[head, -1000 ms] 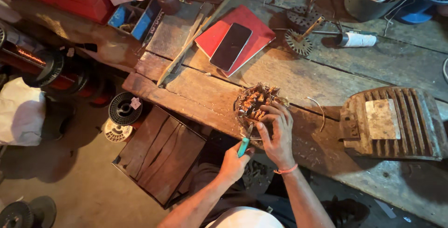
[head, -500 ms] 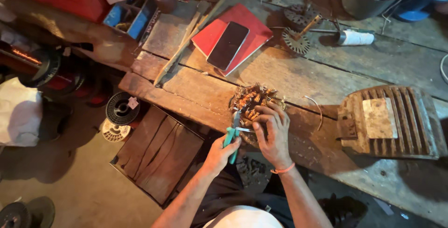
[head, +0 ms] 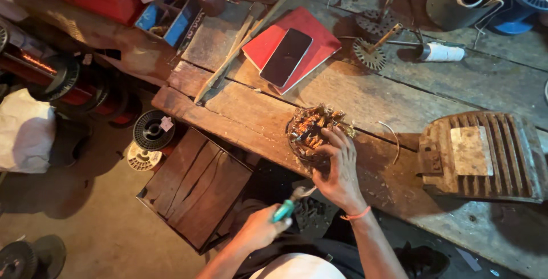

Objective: The person uses pliers to cut and remove copper wire from a circular electrical component on a workbench. The person repeatedly snips and pulls wire segments, gradually clearing the component.

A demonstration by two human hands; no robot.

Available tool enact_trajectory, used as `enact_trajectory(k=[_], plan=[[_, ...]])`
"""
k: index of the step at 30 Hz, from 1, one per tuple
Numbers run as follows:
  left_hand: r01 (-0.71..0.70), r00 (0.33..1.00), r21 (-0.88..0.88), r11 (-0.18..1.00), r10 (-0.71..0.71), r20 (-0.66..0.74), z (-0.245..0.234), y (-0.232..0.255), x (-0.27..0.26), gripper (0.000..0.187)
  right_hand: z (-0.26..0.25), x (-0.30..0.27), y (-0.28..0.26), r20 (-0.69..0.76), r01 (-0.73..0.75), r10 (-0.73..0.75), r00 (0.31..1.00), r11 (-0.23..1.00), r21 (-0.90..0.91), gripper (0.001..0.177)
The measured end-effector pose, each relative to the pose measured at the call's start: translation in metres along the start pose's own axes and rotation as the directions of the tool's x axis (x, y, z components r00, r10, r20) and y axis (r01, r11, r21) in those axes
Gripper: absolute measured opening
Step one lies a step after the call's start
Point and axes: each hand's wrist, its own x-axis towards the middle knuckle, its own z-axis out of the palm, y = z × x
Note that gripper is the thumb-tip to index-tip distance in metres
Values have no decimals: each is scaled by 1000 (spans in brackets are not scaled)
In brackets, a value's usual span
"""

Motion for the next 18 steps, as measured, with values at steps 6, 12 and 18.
enact_trajectory(k=[6, 12, 18], plan=[[-147, 933, -81, 986, 111, -343, -16, 4, -8, 44, -1, -4, 1, 29, -24, 24, 999, 1000, 0, 63], [-133, 969, -18, 991, 127, -211, -15, 40, 7, 51, 6, -3, -15, -53, -7, 4, 999, 998, -59, 61], [-167, 965, 19, 986, 168, -201, -16, 56, 28, 52, 13, -4, -19, -108, 18, -38, 993, 983, -182, 64]])
